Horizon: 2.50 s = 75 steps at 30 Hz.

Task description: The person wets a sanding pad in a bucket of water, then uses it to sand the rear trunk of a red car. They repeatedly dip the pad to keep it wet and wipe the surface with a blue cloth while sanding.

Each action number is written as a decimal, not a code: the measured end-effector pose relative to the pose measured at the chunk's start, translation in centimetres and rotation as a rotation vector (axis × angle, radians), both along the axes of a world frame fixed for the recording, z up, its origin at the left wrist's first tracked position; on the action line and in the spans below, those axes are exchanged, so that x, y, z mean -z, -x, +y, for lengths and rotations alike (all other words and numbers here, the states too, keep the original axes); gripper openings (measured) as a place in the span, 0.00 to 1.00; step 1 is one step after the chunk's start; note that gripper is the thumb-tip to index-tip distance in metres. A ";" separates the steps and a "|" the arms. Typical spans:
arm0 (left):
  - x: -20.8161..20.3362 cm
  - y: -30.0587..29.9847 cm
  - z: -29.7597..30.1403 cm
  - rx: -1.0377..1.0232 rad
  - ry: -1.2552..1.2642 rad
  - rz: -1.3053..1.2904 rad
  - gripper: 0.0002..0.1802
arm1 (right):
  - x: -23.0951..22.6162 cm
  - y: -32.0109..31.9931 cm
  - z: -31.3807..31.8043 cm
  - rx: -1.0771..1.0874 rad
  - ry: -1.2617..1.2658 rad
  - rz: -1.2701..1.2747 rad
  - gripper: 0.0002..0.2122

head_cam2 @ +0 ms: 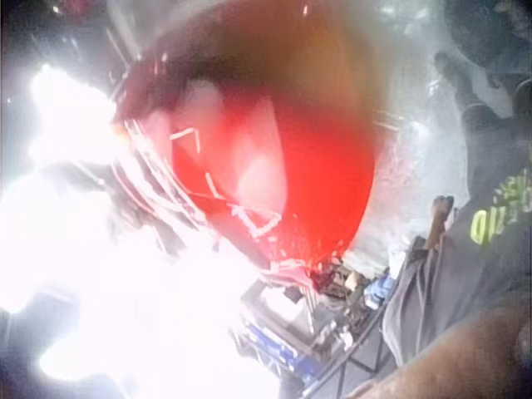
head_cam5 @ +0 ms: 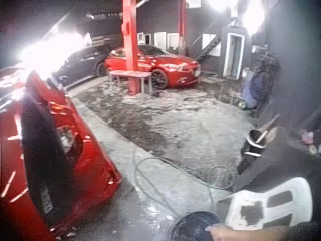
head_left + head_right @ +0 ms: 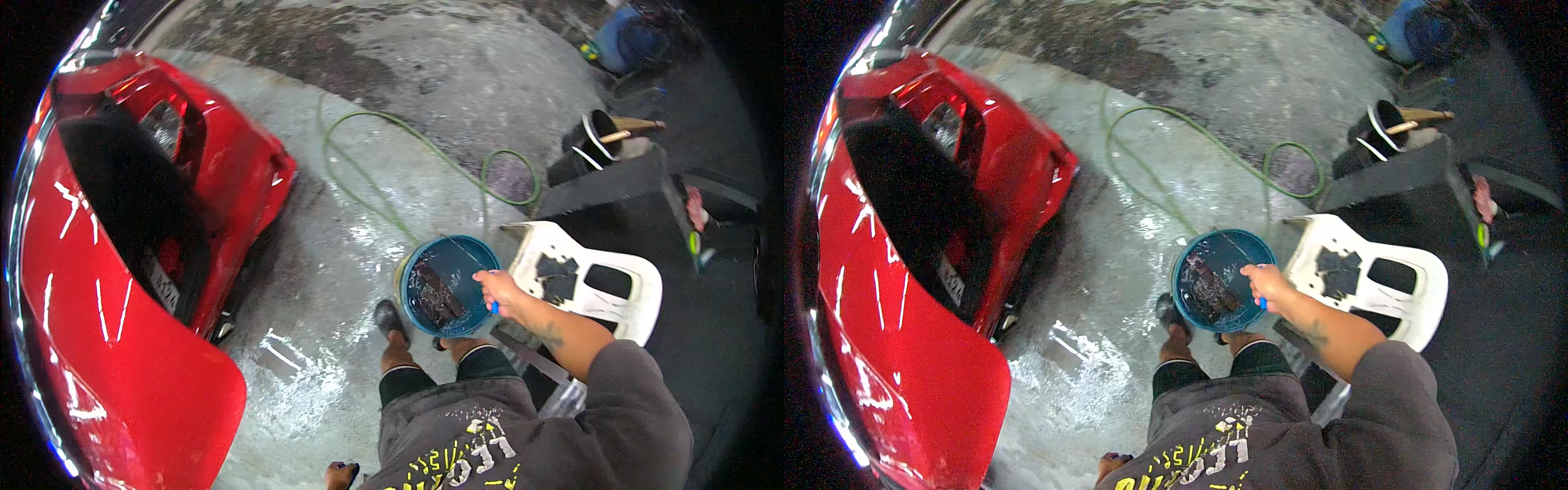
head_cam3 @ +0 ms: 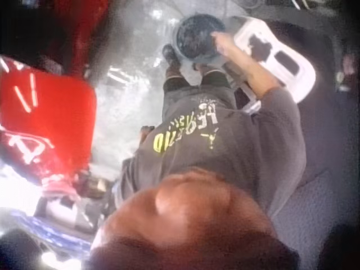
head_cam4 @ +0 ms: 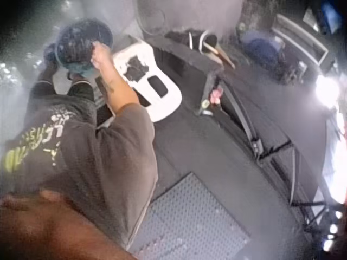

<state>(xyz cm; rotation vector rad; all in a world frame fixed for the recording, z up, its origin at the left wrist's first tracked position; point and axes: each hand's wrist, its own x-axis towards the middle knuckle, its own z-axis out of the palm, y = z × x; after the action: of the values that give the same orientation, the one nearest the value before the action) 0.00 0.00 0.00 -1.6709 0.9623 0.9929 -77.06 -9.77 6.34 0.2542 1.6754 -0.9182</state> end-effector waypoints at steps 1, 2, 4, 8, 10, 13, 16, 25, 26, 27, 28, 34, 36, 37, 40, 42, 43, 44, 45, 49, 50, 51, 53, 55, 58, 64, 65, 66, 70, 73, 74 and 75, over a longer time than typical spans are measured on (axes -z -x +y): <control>0.9 1.8 -1.0 -0.043 0.048 0.000 0.51 | -3.3 1.4 1.8 0.028 -0.010 0.020 0.18; 1.9 3.6 -2.3 0.048 0.188 0.074 0.44 | -6.5 2.6 3.5 0.056 -0.020 0.038 0.18; -3.8 -3.3 -8.2 0.189 0.340 -0.086 0.42 | -9.1 1.0 3.9 0.143 0.096 -0.106 0.19; -5.0 15.6 -13.8 0.058 0.620 0.076 0.34 | -21.2 6.1 12.2 0.265 0.066 0.127 0.18; -5.5 17.9 -14.3 0.121 0.697 0.072 0.34 | -22.9 7.7 15.5 0.317 0.052 0.125 0.17; -7.0 18.4 -14.2 0.105 0.682 0.037 0.36 | -23.3 8.6 16.8 0.289 0.110 0.154 0.16; -8.9 18.5 -11.3 0.100 0.702 -0.029 0.35 | -23.8 11.8 18.1 0.332 0.123 0.172 0.17; -13.1 17.0 -5.4 0.170 0.504 -0.149 0.37 | -26.8 21.1 27.7 0.529 0.045 0.262 0.15; -13.8 17.8 -6.3 0.178 0.493 -0.165 0.37 | -26.4 21.6 28.4 0.507 0.049 0.269 0.15; -14.3 18.4 -7.2 0.188 0.512 -0.157 0.36 | -25.8 22.1 29.1 0.502 0.042 0.270 0.15; -14.7 18.6 -8.2 0.200 0.531 -0.149 0.35 | -25.0 22.6 30.0 0.497 0.035 0.271 0.15; -16.5 20.5 -12.5 0.317 0.615 -0.230 0.34 | -17.8 24.8 34.4 0.588 0.075 0.310 0.15; -15.7 19.1 -13.4 0.272 0.582 -0.170 0.38 | -17.8 25.6 34.0 0.660 0.052 0.332 0.14; -15.7 19.6 -14.2 0.277 0.556 -0.139 0.40 | -17.6 25.3 34.0 0.646 0.088 0.352 0.13; -13.8 21.1 -16.2 0.346 0.605 -0.123 0.39 | -16.3 24.5 34.5 0.611 0.188 0.435 0.08; -12.0 23.6 -17.9 0.371 0.573 -0.047 0.41 | -15.4 24.3 34.5 0.633 0.198 0.511 0.08; -10.3 23.6 -19.2 0.398 0.573 -0.017 0.42 | -14.3 24.1 33.6 0.667 0.185 0.531 0.11; -10.5 27.0 -20.1 0.329 0.531 0.095 0.41 | -13.4 23.3 33.0 0.643 0.159 0.642 0.13; -5.9 21.5 -23.2 0.630 0.535 0.199 0.41 | -11.1 22.1 31.6 0.619 0.130 0.699 0.16; -2.2 29.8 -26.3 0.498 0.591 0.224 0.42 | -2.7 17.8 24.9 0.044 -0.318 1.387 0.37; -1.9 30.8 -27.2 0.566 0.593 0.219 0.40 | -3.5 16.6 23.1 -0.155 -0.462 1.237 0.43; -1.9 32.5 -28.2 0.548 0.622 0.261 0.39 | -4.6 15.8 21.3 -0.341 -0.592 1.078 0.49; -2.8 35.5 -30.6 0.519 0.682 0.341 0.37 | -5.2 14.2 20.5 -0.435 -0.642 1.042 0.51; -3.3 37.0 -32.2 0.466 0.703 0.396 0.32 | -5.5 14.4 20.5 -0.471 -0.589 0.995 0.53; -4.0 38.7 -32.0 0.389 0.732 0.475 0.29 | -4.2 15.9 22.9 -0.275 -0.326 1.096 0.48; -3.9 34.6 -27.4 0.426 0.801 0.388 0.29 | -0.6 23.4 34.5 0.454 0.121 0.468 0.19; -4.0 34.5 -25.8 0.437 0.796 0.326 0.29 | 0.5 24.2 35.1 0.362 0.082 0.532 0.19; -5.3 34.4 -24.2 0.451 0.795 0.251 0.30 | 2.4 24.6 35.5 0.269 0.052 0.584 0.20; -12.5 37.1 -15.8 0.514 0.775 0.041 0.33 | 9.0 26.0 34.8 -0.238 -0.160 0.666 0.26; -16.0 37.0 -12.6 0.486 0.717 -0.023 0.33 | 12.4 27.5 34.5 -0.474 -0.421 0.611 0.28; -17.2 36.9 -11.5 0.460 0.708 -0.042 0.33 | 13.6 28.1 34.9 -0.514 -0.477 0.592 0.28; -18.3 37.1 -10.5 0.434 0.703 -0.060 0.33 | 14.8 28.8 35.2 -0.554 -0.513 0.578 0.28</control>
<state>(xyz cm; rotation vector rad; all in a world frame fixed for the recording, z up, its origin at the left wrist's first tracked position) -37.09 -10.53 18.28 -1.8984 1.6716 0.3150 -105.87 25.40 -8.42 -0.1586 2.3394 -0.1262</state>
